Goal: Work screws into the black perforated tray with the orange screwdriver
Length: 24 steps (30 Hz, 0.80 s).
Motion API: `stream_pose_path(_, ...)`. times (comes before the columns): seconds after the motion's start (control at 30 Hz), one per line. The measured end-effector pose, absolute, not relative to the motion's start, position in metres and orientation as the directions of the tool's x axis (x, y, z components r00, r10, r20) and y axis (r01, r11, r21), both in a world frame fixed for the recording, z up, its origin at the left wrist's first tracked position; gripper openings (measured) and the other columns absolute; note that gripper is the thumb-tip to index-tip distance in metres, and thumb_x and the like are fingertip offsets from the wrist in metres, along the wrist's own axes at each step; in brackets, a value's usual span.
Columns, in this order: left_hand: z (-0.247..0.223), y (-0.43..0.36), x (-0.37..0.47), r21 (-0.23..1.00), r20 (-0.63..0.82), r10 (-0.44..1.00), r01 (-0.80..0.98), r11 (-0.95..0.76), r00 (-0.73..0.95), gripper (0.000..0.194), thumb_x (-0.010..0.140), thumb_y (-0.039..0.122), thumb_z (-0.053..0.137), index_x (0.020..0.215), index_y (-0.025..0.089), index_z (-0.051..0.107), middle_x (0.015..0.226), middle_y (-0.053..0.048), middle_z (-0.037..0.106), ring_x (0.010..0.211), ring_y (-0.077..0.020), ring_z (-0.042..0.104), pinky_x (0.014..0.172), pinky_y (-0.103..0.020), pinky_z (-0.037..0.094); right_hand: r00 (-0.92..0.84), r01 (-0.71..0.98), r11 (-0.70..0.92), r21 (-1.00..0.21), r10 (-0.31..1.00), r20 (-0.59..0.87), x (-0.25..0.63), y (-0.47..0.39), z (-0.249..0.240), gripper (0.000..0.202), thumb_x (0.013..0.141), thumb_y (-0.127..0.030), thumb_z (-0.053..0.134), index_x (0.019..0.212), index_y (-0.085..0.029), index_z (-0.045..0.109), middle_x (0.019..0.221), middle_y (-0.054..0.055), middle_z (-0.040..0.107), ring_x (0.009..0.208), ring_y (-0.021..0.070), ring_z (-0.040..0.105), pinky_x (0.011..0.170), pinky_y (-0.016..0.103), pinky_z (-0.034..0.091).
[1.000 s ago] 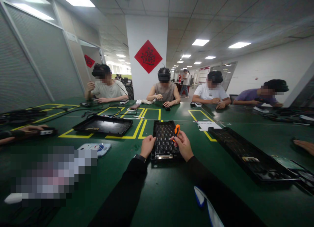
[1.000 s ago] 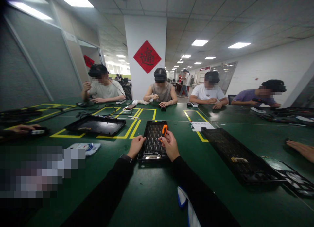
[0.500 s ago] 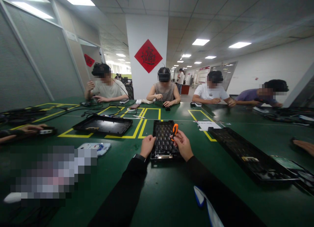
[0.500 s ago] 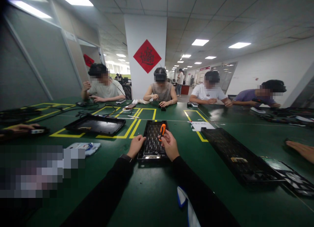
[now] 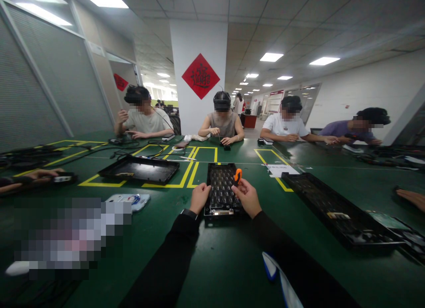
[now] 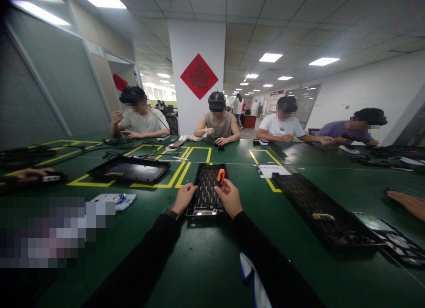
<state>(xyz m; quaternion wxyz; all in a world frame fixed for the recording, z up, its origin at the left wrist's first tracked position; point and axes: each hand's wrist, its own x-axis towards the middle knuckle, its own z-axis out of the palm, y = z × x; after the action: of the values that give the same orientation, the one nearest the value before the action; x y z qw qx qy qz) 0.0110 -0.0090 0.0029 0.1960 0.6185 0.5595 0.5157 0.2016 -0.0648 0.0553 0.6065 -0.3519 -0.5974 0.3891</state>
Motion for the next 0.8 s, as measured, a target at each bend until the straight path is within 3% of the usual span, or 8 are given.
stream_pose_path(0.23,0.0033,-0.0088,0.0108,0.794,0.44,0.887,0.522,-0.312,-0.139,0.033,0.074,0.035,0.045,0.05,0.017,0.031,0.048,0.006,0.032,0.05,-0.0082,0.031,0.051,-0.022,0.021,-0.06,-0.127,0.42,-0.899,0.901,0.429,0.2027,-0.0646,0.0562,0.037,0.077,-0.031,0.051,0.111,-0.018,0.049,0.086,0.004,0.061,0.048,0.006,0.044,0.047,0.021,0.039)
stream_pose_path(0.37,0.0028,-0.008,0.0104,0.788,0.447,0.884,0.528,-0.317,-0.136,0.033,0.074,0.035,0.045,0.05,0.017,0.03,0.048,0.006,0.032,0.05,-0.0081,0.031,0.051,-0.022,0.021,-0.038,-0.113,0.418,-0.902,0.905,0.424,0.2017,-0.065,0.0563,0.037,0.074,-0.033,0.056,0.107,-0.019,0.051,0.084,0.003,0.06,0.052,0.0078,0.047,0.045,0.02,0.038)
stream_pose_path(0.6,0.0022,-0.008,0.0107,0.8,0.437,0.888,0.515,-0.308,-0.147,0.032,0.073,0.035,0.045,0.05,0.017,0.03,0.048,0.006,0.032,0.05,-0.008,0.03,0.05,-0.022,0.021,-0.026,-0.029,0.447,-0.894,0.894,0.448,0.2021,-0.0633,0.0527,0.037,0.068,-0.032,0.063,0.101,-0.018,0.056,0.062,-0.003,0.049,0.048,0.0069,0.041,0.045,0.02,0.036)
stream_pose_path(0.8,0.0049,-0.0103,0.011,0.816,0.423,0.892,0.495,-0.299,-0.157,0.032,0.072,0.035,0.045,0.05,0.017,0.03,0.048,0.006,0.032,0.05,-0.0082,0.03,0.051,-0.022,0.02,0.001,-0.131,0.408,-0.904,0.912,0.411,0.2024,-0.0622,0.0543,0.042,0.071,-0.032,0.059,0.109,-0.019,0.049,0.087,0.004,0.06,0.054,0.0087,0.049,0.045,0.02,0.038)
